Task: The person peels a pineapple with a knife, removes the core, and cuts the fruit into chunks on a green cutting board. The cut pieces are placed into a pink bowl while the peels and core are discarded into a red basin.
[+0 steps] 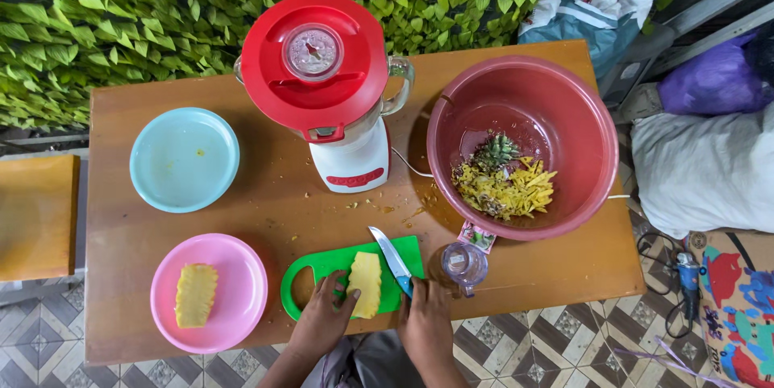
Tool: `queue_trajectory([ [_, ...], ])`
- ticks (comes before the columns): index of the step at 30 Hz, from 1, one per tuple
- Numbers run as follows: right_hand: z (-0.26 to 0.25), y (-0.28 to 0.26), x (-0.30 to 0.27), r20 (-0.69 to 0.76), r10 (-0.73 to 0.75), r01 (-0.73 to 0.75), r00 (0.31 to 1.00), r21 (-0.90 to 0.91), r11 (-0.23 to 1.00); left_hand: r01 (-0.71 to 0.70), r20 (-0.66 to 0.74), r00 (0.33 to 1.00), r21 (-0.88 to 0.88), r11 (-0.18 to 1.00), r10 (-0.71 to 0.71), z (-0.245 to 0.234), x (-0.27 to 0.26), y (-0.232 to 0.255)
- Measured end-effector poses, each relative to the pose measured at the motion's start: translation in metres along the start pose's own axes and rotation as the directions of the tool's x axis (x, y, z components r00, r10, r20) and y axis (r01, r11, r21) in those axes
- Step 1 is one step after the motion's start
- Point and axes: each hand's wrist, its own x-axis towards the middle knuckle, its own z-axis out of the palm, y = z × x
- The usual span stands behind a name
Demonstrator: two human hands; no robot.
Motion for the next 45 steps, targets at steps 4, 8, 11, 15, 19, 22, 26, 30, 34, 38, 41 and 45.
queue_trajectory([
  [4, -0.004, 0.006, 0.004, 0.168, 0.034, -0.038, 0.985, 0.021, 0.999, -0.03, -0.111, 0.993, 0.083, 0.996, 0.039, 0.019, -0.001, 0.008],
  [8, -0.005, 0.009, 0.001, 0.131, 0.046, -0.065, 0.99, 0.144, 0.987, 0.037, -0.156, 0.987, 0.064, 0.997, -0.027, 0.03, -0.005, 0.014],
  [11, -0.004, 0.012, -0.005, 0.076, 0.09, -0.104, 0.993, 0.211, 0.972, 0.181, -0.125, 0.977, 0.047, 0.982, -0.174, 0.039, -0.005, 0.015],
  [15, -0.004, 0.018, -0.017, 0.437, 0.39, -0.517, 0.81, 0.222, 0.826, 0.258, -0.162, 0.954, 0.01, 0.966, -0.254, 0.051, -0.01, 0.011],
  [19, 0.0, 0.016, -0.033, 0.419, 0.291, -0.423, 0.86, 0.265, 0.866, 0.299, -0.177, 0.94, 0.015, 0.954, -0.291, 0.062, -0.012, -0.001],
  [22, 0.006, 0.005, -0.042, 0.419, 0.296, -0.405, 0.859, 0.202, 0.892, 0.196, -0.21, 0.96, 0.031, 0.98, -0.185, 0.066, -0.013, -0.009],
  [26, 0.005, -0.003, -0.047, 0.419, 0.201, -0.283, 0.885, 0.143, 0.948, -0.123, -0.202, 0.956, 0.379, 0.917, 0.212, 0.06, -0.008, -0.015],
  [30, 0.002, -0.004, -0.046, 0.368, 0.106, -0.166, 0.924, 0.136, 0.977, 0.177, -0.267, 0.953, 0.101, 0.979, -0.145, 0.063, -0.002, -0.011],
  [34, 0.004, -0.005, -0.047, 0.436, 0.14, -0.189, 0.889, 0.071, 0.979, 0.126, -0.331, 0.941, 0.151, 0.981, -0.07, 0.072, 0.001, -0.009],
  [38, 0.008, -0.002, -0.05, 0.386, 0.07, -0.112, 0.92, 0.087, 0.99, 0.159, -0.335, 0.936, 0.131, 0.979, -0.107, 0.077, 0.0, -0.01],
  [41, 0.012, 0.001, -0.052, 0.4, 0.057, -0.097, 0.915, 0.08, 0.992, 0.128, -0.339, 0.937, 0.116, 0.985, -0.082, 0.076, 0.0, -0.012],
  [45, 0.012, 0.002, -0.052, 0.399, 0.041, -0.089, 0.916, 0.102, 0.991, 0.062, -0.374, 0.927, 0.104, 0.993, -0.019, 0.074, 0.0, -0.013],
])
